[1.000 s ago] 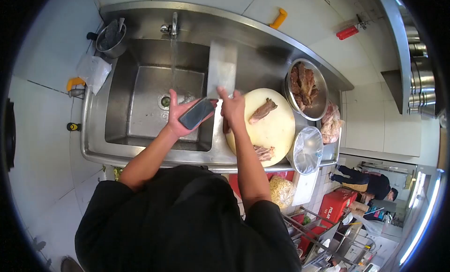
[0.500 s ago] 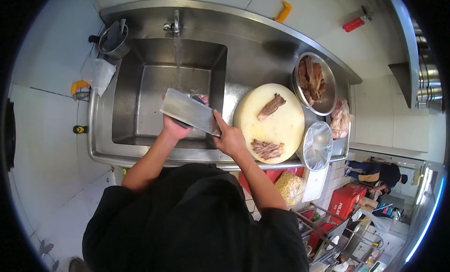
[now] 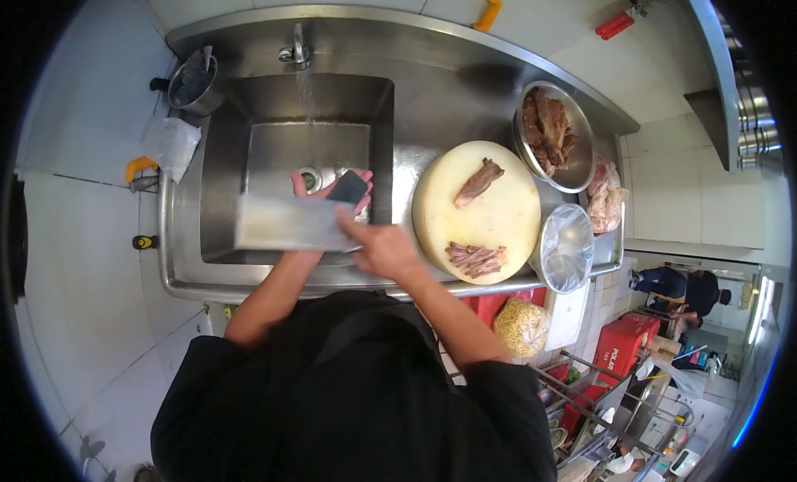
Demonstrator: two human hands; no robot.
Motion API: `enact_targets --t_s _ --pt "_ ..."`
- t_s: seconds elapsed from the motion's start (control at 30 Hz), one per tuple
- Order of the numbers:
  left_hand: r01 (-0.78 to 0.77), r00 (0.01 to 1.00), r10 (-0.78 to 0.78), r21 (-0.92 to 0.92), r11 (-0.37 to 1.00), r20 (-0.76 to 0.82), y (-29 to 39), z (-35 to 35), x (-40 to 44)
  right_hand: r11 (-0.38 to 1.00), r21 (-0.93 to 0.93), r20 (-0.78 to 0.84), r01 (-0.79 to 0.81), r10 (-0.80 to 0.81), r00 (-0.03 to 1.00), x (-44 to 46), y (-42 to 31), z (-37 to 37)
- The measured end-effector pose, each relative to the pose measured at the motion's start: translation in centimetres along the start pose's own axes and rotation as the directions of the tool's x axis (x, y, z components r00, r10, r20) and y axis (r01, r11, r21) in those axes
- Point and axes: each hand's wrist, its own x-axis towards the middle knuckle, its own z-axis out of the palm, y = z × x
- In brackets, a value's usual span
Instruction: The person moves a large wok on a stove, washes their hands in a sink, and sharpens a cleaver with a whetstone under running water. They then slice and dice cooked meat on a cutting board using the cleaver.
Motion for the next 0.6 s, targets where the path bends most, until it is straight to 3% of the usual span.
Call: enact_targets --t_s 0.03,0.1,0.2,0.3,0.33,0.43,0.53,0.6 --pt "0.053 0.999 -0.053 -0.052 0.997 0.014 0.0 0.1 0.4 0.99 0.056 -0.053 0.128 -0.125 0.991 0.1 -1.1 0.5" --pt "0.02 0.999 -0.021 0.016 1.0 0.037 0.0 0.4 0.4 0.985 0.044 -0.091 0.164 -0.16 0.983 0.4 -1.4 1.0" --pt "-0.046 0.997 0.043 0.058 0.997 0.058 0.6 1.2 -1.2 0.991 0.02 0.004 -0.133 0.133 0.991 -0.5 2.1 -0.9" --pt "-0.006 0.99 0.008 -0.013 1.0 0.143 -0.1 -1.1 0.2 0.994 -0.008 -0.04 -0.112 0.112 0.993 -0.3 1.7 -0.2" --pt "-0.032 0.999 0.029 0.094 0.995 0.029 -0.2 -0.1 0.3 0.995 0.097 -0.086 0.015 -0.007 0.996 0.1 0.4 0.4" --pt "0.016 0.999 -0.017 0.023 1.0 0.045 0.4 1.2 0.0 0.996 0.053 -0.037 0.065 -0.063 0.997 0.5 -1.8 0.0" --pt "-0.056 0.998 0.054 0.056 0.997 0.036 0.4 1.3 -1.2 0.989 0.101 -0.06 -0.107 0.114 0.992 -0.2 3.1 0.0" --pt "-0.105 0.994 0.105 0.115 0.988 0.005 -0.5 0.5 -0.4 0.987 0.126 -0.064 -0.105 0.113 0.991 0.0 1.8 -0.4"
